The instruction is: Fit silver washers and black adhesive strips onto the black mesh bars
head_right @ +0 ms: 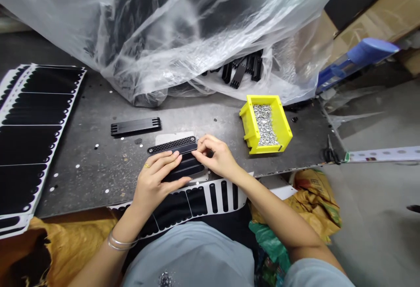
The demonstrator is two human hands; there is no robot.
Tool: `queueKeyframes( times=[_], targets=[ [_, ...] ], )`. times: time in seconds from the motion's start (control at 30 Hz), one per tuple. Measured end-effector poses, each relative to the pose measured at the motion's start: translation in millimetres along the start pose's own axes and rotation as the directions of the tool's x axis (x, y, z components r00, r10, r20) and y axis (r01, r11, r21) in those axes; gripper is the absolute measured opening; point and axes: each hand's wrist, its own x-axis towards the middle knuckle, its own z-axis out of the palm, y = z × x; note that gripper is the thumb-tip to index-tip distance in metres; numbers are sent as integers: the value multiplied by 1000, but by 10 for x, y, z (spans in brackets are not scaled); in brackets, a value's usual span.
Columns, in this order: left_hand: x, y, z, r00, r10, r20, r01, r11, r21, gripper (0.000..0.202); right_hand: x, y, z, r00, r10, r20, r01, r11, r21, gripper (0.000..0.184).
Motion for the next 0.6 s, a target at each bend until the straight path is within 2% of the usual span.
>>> queueKeyframes(
  times=[0.13,0.2,0.27,0.33,0.43,0.5,0.6],
  targets=[
    [11,3,-5,1000,7,-2,-7,1000,20,48,-22,5,-19,999,-33,11,34,994,-108,20],
    [16,12,-5,1000,6,-2,-6,1000,29,46,-56,24,-27,998,-45,-33,36,972,-233,15],
    [19,19,-6,1000,2,0,-2,1000,30,45,-102,51,-28,993,-13,-121,-24,953,-302,19],
    [18,22,-9,1000,2,5,-2,1000,24,45,-148,70,-19,975,89,-204,-141,955,-260,27],
    [9,18,-15,1000,6,11,-6,1000,8,45,-180,53,14,952,249,-179,-268,959,-89,28],
    [3,16,-16,1000,-7,21,7,1000,7,46,-158,24,33,955,273,-118,-277,961,-12,30],
    [-3,13,-6,996,-20,90,14,997,69,60,-53,15,38,955,274,-109,-275,961,12,35]
  ],
)
